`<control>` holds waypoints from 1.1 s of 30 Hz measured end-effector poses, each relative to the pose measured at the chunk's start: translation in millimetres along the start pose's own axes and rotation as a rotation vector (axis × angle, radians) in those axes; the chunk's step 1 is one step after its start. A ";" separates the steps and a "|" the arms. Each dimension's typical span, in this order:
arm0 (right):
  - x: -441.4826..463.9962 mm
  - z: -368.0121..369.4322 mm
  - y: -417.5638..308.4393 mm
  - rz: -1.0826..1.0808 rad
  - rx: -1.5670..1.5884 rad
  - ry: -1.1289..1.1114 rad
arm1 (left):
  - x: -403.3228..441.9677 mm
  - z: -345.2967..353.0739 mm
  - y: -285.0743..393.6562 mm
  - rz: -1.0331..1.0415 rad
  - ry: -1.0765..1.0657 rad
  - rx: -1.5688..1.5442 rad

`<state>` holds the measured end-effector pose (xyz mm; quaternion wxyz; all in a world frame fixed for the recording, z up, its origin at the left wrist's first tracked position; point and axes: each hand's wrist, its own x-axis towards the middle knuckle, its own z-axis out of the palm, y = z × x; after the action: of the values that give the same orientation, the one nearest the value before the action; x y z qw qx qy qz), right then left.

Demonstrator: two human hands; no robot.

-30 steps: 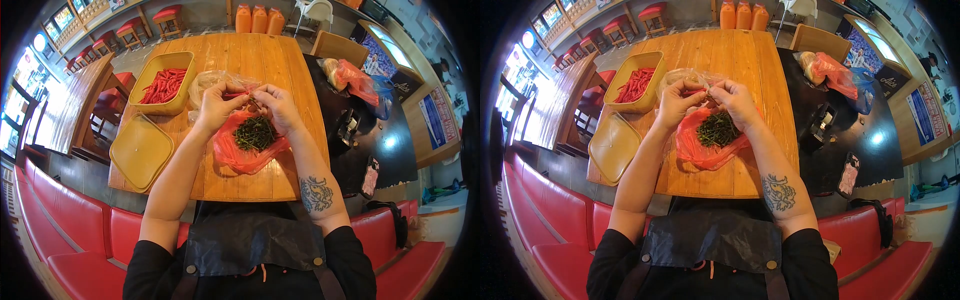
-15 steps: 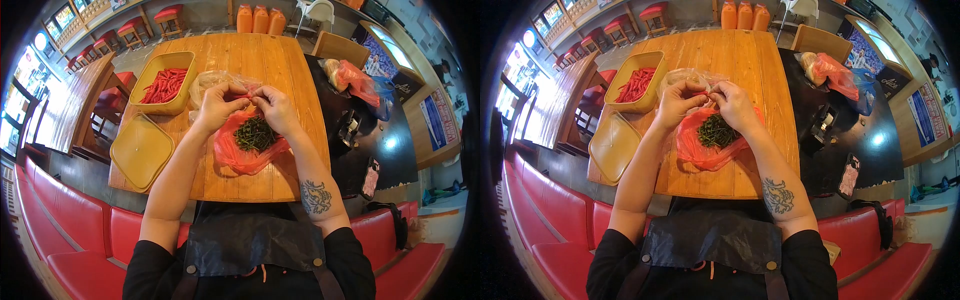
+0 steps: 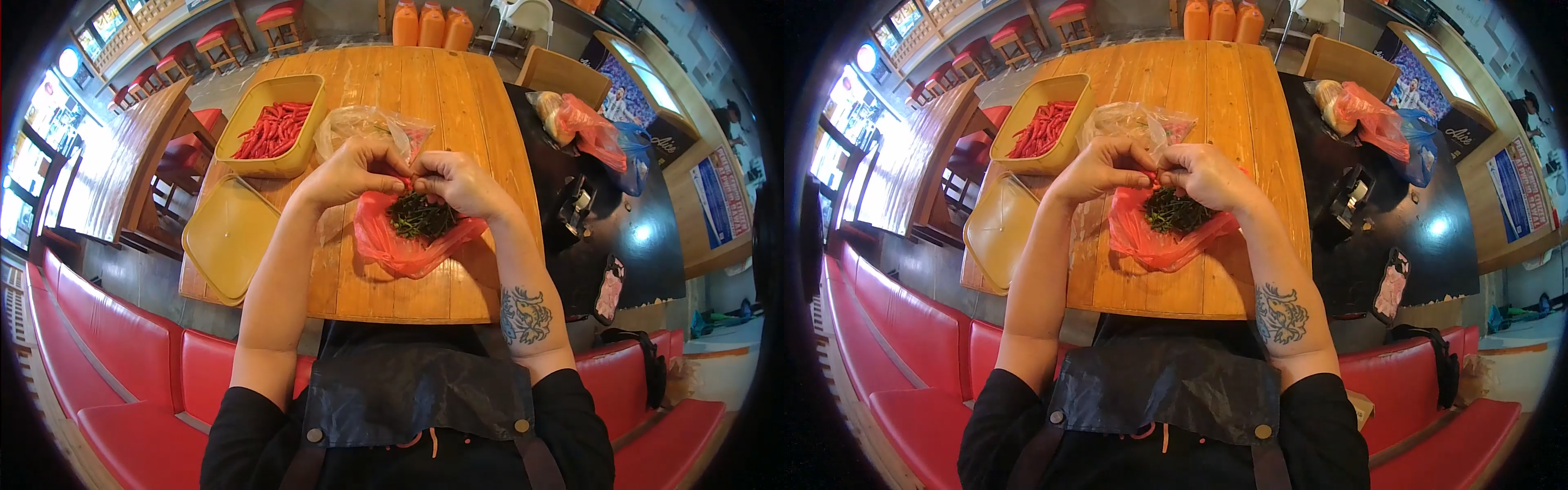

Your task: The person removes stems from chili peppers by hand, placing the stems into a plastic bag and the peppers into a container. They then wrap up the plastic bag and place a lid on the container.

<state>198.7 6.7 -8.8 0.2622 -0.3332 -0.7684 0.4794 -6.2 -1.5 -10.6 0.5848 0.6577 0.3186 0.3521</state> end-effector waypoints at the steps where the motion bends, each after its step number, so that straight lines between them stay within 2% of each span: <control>1: -0.8 -0.9 -1.0 0.000 0.000 -0.002 | -0.3 -0.8 0.0 -0.010 -0.038 -0.001; 3: -1.9 -2.9 -3.0 0.107 0.103 -0.110 | -2.1 -2.5 0.8 -0.021 -0.071 -0.002; 6: -3.0 -6.4 -4.7 0.075 0.154 -0.109 | -9.2 -8.7 10.8 -0.011 -0.072 0.073; 10: 1.4 -7.3 3.4 0.065 0.117 -0.041 | -26.6 -54.8 25.4 0.188 0.701 0.394; 12: 1.4 -5.7 3.8 0.039 0.050 -0.015 | -38.6 -81.4 16.0 0.220 0.946 0.481; 13: 1.4 -4.3 3.4 0.039 0.048 -0.017 | -42.3 -93.3 8.9 0.220 0.949 0.480; 15: 1.9 0.3 2.7 -0.006 -0.008 0.022 | -47.1 -108.9 -2.6 0.126 1.041 0.697; 19: 1.6 2.6 -1.9 0.040 0.016 0.039 | -48.0 -116.2 -10.3 -0.036 1.015 0.912; 22: 1.4 2.0 -3.2 0.068 -0.037 0.021 | -47.4 -112.4 -8.0 -0.046 1.042 0.831; 24: 3.1 2.1 5.9 -0.102 -0.193 0.049 | -49.7 -102.6 -0.7 -0.082 1.076 0.901; 25: 3.1 2.8 4.4 -0.103 -0.194 0.048 | -49.7 -96.4 4.2 -0.119 1.108 0.972; 26: 2.4 4.6 1.8 -0.103 -0.189 0.067 | -47.8 -91.1 8.5 -0.119 1.109 0.972; 28: 1.5 6.8 -2.7 -0.105 -0.184 0.092 | -40.3 -81.6 13.7 0.106 1.203 1.007; 29: 1.4 7.1 -4.7 -0.060 -0.161 0.098 | -33.0 -73.7 14.2 0.112 1.198 1.009; 31: 1.6 6.8 -5.7 -0.011 -0.139 0.115 | -15.1 -52.6 10.2 0.128 1.000 0.846; 32: 2.5 6.4 -5.0 -0.042 -0.209 0.117 | -6.6 -42.6 6.0 0.132 0.994 0.844; 33: 2.5 6.2 -4.2 -0.071 -0.280 0.117 | 1.5 -33.4 -1.5 0.125 0.877 0.856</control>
<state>191.6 3.8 -7.3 0.2746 -0.3664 -0.8224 0.3378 -33.3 18.2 -9.7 0.0619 0.6454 0.6035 0.4642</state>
